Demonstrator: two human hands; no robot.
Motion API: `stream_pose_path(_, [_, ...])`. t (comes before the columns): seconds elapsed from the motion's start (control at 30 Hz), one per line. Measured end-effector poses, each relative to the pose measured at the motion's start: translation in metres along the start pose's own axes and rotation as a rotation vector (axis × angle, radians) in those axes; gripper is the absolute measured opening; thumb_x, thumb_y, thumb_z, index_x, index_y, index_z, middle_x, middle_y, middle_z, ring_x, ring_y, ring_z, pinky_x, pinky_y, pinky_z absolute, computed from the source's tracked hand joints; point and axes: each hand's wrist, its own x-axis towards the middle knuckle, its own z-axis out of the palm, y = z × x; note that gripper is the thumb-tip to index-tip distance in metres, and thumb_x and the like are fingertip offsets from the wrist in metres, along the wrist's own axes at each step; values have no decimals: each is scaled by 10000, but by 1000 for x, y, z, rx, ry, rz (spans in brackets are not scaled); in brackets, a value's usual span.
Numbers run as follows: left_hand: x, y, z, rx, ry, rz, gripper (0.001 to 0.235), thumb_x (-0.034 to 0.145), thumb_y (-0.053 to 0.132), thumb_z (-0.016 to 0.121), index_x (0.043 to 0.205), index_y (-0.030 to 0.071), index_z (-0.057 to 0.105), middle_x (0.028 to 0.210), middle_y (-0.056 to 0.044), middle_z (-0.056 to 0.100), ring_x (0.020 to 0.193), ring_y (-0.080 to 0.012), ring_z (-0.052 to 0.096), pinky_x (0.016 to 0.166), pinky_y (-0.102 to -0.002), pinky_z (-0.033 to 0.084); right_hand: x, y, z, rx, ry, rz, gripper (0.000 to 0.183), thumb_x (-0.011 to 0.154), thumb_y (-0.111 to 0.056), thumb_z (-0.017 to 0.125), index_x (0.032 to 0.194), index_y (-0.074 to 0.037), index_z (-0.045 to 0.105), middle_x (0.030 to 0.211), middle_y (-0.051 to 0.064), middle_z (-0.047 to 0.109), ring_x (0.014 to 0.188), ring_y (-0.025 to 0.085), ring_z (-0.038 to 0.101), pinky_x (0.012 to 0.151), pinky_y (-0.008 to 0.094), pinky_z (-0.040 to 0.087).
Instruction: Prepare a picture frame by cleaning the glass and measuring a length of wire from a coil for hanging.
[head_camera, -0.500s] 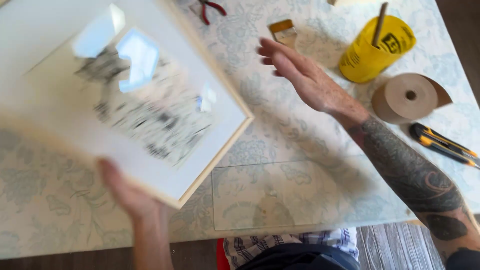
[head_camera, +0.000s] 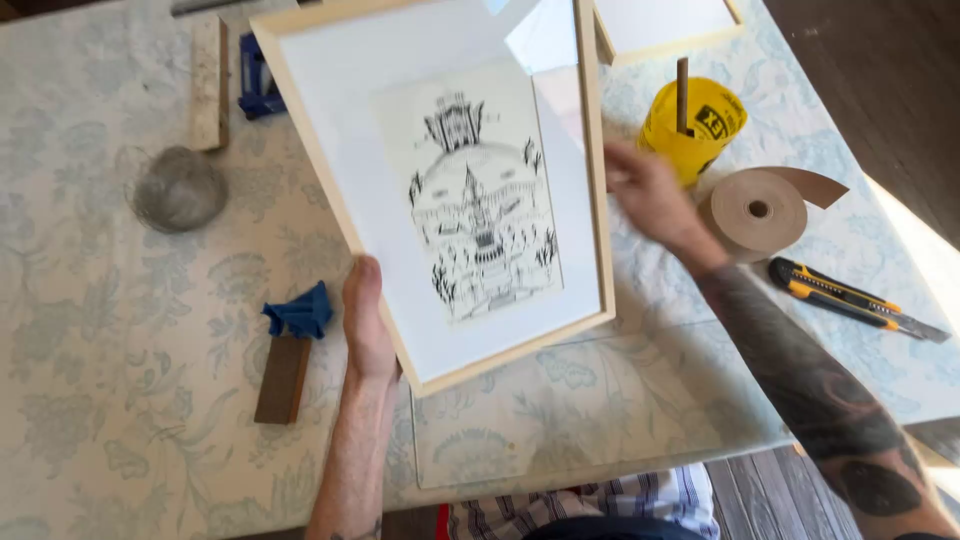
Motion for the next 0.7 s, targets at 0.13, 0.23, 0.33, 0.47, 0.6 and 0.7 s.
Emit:
stream_pose_path(0.13, [-15, 22, 2, 129, 4, 83, 288, 1041, 352, 527, 990, 88, 630, 905, -24, 574, 872, -102, 533, 821, -303, 519, 28, 113, -8, -771, -339, -408, 335, 943, -71, 557, 1208, 87, 687, 1214, 305, 659, 1254, 487, 549, 1051, 603, 396])
stream_pose_path(0.23, [-24, 7, -26, 189, 12, 125, 271, 1044, 305, 554, 852, 117, 591, 762, 12, 495, 785, -89, 498, 747, -251, 479, 53, 123, 8, -1115, -330, -685, 361, 909, -85, 595, 1231, 40, 700, 1286, 222, 677, 1381, 380, 506, 1192, 537, 306])
stream_pose_path(0.33, [-26, 13, -38, 210, -30, 143, 260, 1027, 300, 564, 861, 112, 631, 725, -1, 535, 736, -77, 511, 746, -246, 490, 72, 95, 13, -1342, -191, -753, 357, 926, -91, 613, 1247, 24, 719, 1295, 190, 695, 1402, 345, 505, 1186, 470, 328])
stream_pose_path(0.47, [-27, 26, -35, 232, -136, 176, 400, 1015, 359, 530, 1037, 1, 706, 836, -31, 642, 790, -88, 556, 782, -304, 562, 100, 129, 2, -598, -277, -544, 312, 996, -94, 547, 1249, 35, 674, 1283, 251, 638, 1354, 476, 487, 1140, 528, 366])
stream_pose_path(0.6, [-31, -28, -76, 204, -117, 147, 369, 1028, 368, 531, 1036, 44, 707, 836, -5, 642, 819, -70, 546, 777, -295, 560, -7, -51, 40, 82, -134, 52, 446, 1125, -361, 428, 1349, -42, 645, 1311, 140, 649, 1247, 327, 620, 1087, 519, 484])
stream_pose_path(0.7, [-28, -51, -82, 245, -114, 153, 304, 1024, 313, 537, 951, 50, 669, 755, -13, 583, 774, -94, 533, 735, -274, 543, -48, -85, 39, 107, 22, 11, 357, 1044, -64, 536, 1365, 74, 608, 1304, 222, 660, 1120, 273, 635, 976, 516, 575])
